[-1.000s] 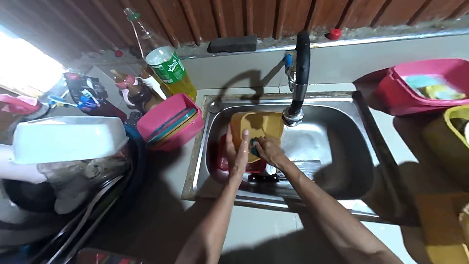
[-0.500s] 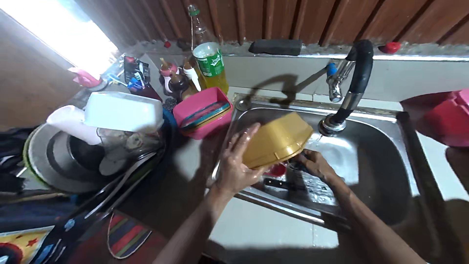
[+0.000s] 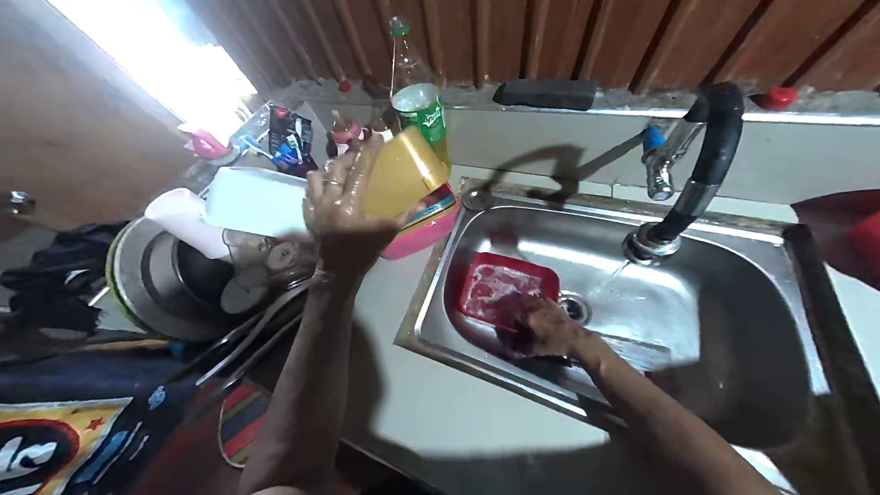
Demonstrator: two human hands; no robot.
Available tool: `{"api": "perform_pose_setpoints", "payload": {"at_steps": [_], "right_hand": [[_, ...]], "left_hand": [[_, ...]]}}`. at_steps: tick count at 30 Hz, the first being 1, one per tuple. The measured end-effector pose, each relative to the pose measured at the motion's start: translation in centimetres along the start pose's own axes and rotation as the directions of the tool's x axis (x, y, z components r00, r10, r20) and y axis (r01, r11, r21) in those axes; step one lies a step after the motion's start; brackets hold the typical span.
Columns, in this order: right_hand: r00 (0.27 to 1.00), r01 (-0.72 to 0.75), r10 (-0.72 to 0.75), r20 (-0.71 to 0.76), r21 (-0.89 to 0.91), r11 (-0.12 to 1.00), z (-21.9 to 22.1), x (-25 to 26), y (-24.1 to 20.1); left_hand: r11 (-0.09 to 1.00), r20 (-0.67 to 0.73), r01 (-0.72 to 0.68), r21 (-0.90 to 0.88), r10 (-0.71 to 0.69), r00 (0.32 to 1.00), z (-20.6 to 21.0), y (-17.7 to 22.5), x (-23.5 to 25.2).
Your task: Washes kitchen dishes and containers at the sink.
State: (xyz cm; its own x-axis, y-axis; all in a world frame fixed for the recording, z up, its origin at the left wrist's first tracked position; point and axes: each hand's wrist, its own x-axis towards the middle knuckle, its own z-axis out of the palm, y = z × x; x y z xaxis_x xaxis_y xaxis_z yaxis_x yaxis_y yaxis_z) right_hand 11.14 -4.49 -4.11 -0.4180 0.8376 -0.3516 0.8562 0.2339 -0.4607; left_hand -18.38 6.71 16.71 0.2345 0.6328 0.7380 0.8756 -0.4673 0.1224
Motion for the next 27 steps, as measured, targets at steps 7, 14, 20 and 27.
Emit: {"api": "perform_pose_setpoints", "payload": {"at_steps": [7,14,20,27], "right_hand": [[0.995,0.082,-0.075,-0.059,0.118,0.990,0.8,-0.7,1.7],[0.968,0.041,0.129,-0.215,0.644,0.764,-3.4,-3.3,2.7],[0.853,0.140,0.418,-0.311,0.910,0.391,-3.9,-4.0,5.3],[0.824,0.137,0.498,-0.271,0.947,0.289,-5.0,-7.7,6.1]], "left_hand": [[0.994,0.201,-0.065,0.084,0.047,0.978,3.1,-2.4,-1.7],[0.994,0.001,-0.042,0.101,0.042,0.999,4.3,0.0,-0.9],[0.862,-0.202,-0.229,-0.453,0.150,0.968,5.0,8.9,-4.6],[0.721,0.543,-0.015,-0.693,0.535,0.647,13.1,19.3,-12.0]]}}
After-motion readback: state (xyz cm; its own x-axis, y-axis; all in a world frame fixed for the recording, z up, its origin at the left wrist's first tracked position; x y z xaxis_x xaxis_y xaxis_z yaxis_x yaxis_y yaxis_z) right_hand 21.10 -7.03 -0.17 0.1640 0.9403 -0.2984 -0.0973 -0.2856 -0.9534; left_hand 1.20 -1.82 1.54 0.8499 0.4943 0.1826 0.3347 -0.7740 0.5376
